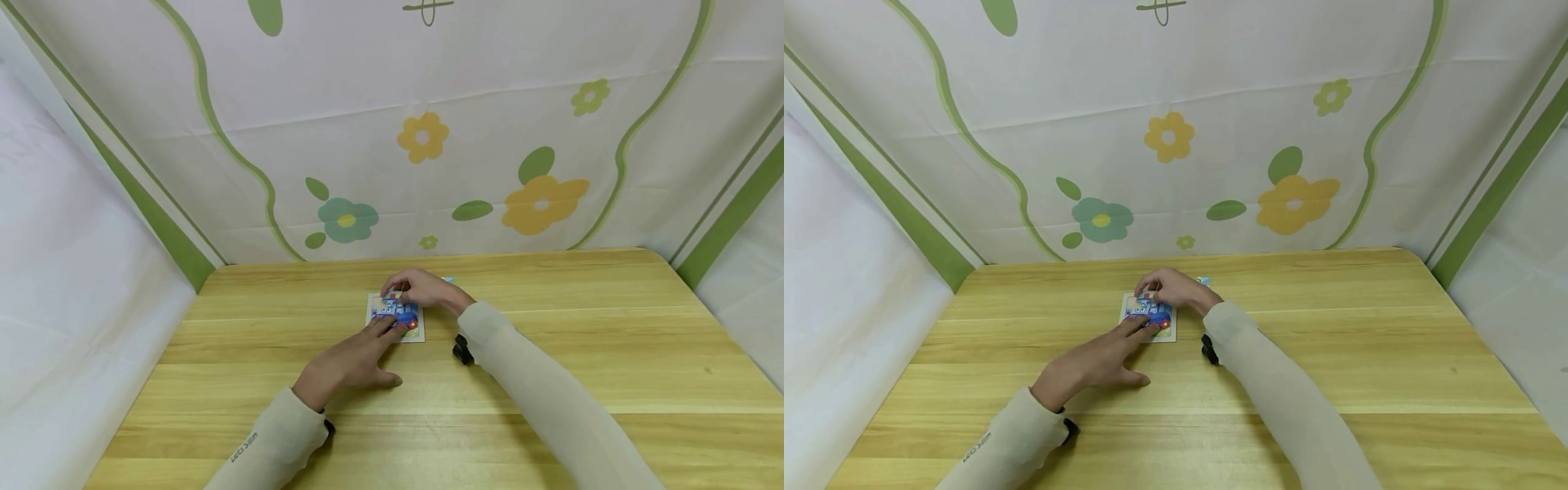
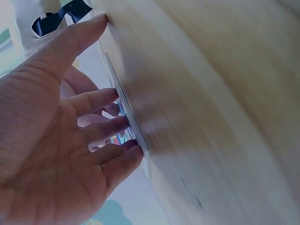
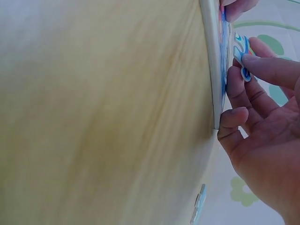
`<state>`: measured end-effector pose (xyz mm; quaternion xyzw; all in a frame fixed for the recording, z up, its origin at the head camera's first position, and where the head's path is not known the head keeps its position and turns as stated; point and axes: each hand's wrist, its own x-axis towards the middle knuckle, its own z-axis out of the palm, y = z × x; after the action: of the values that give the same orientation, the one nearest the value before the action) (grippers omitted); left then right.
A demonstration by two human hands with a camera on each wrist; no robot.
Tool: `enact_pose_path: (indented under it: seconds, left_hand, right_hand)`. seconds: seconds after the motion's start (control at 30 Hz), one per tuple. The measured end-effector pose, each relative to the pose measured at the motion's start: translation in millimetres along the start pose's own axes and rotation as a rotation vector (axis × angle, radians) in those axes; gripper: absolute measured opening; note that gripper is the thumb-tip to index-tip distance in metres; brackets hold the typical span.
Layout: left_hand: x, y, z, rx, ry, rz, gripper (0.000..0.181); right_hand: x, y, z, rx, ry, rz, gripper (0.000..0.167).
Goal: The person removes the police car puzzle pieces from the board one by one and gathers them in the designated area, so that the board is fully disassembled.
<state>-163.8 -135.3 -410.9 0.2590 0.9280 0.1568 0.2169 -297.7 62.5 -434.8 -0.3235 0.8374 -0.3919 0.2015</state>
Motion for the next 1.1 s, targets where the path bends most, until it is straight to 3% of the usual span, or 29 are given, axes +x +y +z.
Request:
enact_pose_path:
  seconds: [0.63, 0.93, 1.1]
  left_hand:
    - [2.6, -1.7, 1.9, 0.005, 0.0, -0.005, 0.09]
    - [2.7, -1.6, 2.6, 0.007, 0.008, -0.008, 0.09]
    - [1.8, -0.9, 2.6, 0.01, 0.009, -0.009, 0.091]
  right_hand:
    - [-3.8, 1.0, -6.6, 0.056, 0.051, 0.039, 0.038]
    - [-25.9, 15.2, -35.2, 0.095, 0.16, 0.037, 0.035]
    - [-44.0, 27.2, -53.1, 0.116, 0.219, 0.086, 0.032]
